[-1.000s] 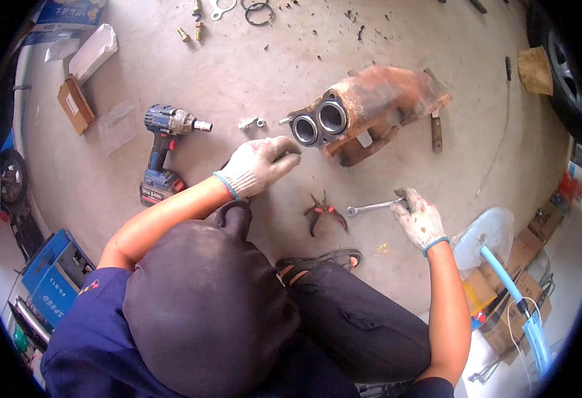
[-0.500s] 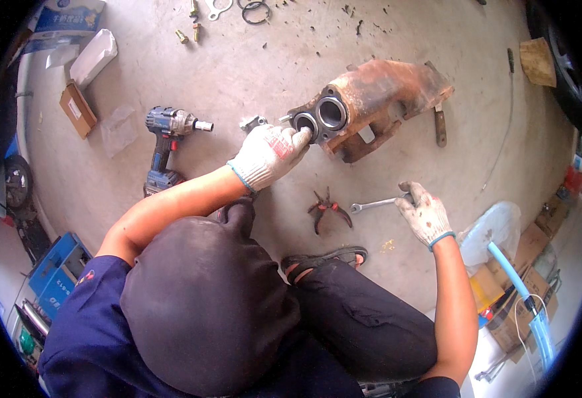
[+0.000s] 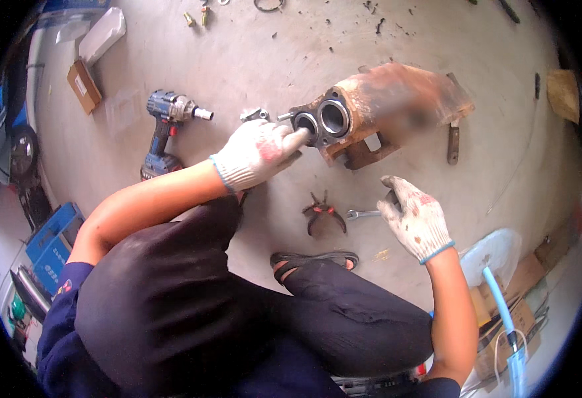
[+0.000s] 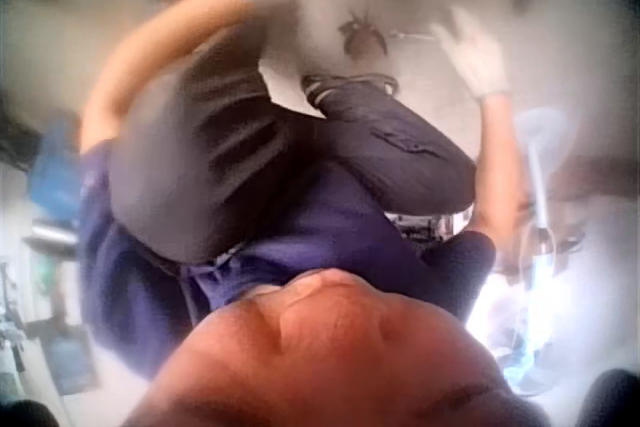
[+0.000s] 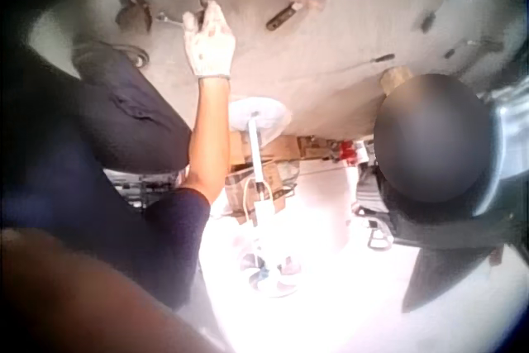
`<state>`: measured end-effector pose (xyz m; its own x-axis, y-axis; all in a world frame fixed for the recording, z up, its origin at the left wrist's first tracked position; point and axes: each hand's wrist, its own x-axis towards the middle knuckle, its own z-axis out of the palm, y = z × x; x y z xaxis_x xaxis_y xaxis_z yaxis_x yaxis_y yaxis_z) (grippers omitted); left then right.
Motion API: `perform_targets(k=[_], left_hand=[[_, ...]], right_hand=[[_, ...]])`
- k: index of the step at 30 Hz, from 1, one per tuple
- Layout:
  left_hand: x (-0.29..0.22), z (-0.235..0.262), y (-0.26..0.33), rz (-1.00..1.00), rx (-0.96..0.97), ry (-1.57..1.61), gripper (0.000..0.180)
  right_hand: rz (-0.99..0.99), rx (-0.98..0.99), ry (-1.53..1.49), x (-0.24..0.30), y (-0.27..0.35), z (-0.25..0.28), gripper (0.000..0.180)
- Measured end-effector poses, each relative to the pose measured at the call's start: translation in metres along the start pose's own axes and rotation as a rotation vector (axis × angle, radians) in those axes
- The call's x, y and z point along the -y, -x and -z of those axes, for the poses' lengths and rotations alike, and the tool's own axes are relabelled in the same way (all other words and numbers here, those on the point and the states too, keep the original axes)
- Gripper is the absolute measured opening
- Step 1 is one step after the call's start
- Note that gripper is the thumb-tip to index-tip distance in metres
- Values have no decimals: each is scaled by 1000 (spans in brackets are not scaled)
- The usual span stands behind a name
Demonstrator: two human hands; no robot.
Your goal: The person sits on the floor and works on a rusty exhaust manifold, using pliers to remove a bolt and a scraper to clean the flange surface. They then place a new gasket onto the cleaned flange and carry the assembly toward a car with its hood open.
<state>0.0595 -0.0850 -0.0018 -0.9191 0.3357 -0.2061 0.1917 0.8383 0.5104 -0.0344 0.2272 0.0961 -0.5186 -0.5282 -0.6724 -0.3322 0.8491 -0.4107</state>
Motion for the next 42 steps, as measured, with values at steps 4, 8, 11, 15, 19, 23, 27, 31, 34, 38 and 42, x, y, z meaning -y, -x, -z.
perform_targets(k=[4,8,11,15,19,23,27,31,34,38,42], left_hand=[[5,19,46,269,89,176,28],[-3,32,79,514,110,261,25],[-20,45,98,505,50,311,21],[-31,50,113,417,101,166,20],[-33,45,86,272,305,74,28],[-41,21,35,379,246,106,38],[-64,-17,17,670,107,238,63],[-76,-26,10,685,112,299,76],[-80,-26,6,673,156,281,82],[-87,-23,5,600,207,215,81],[-88,-21,5,560,189,246,78]], right_hand=[[118,5,-80,41,14,28,39],[370,94,-244,98,34,29,42],[579,157,-289,118,42,2,42],[638,387,-183,127,37,-21,43],[677,509,-216,141,47,-30,38],[743,593,-269,138,59,-33,32],[679,496,-282,113,63,-38,36],[511,420,-272,101,58,-27,41],[460,384,-307,103,50,-22,41],[451,362,-349,111,44,-20,41],[450,374,-341,120,40,-24,40]])
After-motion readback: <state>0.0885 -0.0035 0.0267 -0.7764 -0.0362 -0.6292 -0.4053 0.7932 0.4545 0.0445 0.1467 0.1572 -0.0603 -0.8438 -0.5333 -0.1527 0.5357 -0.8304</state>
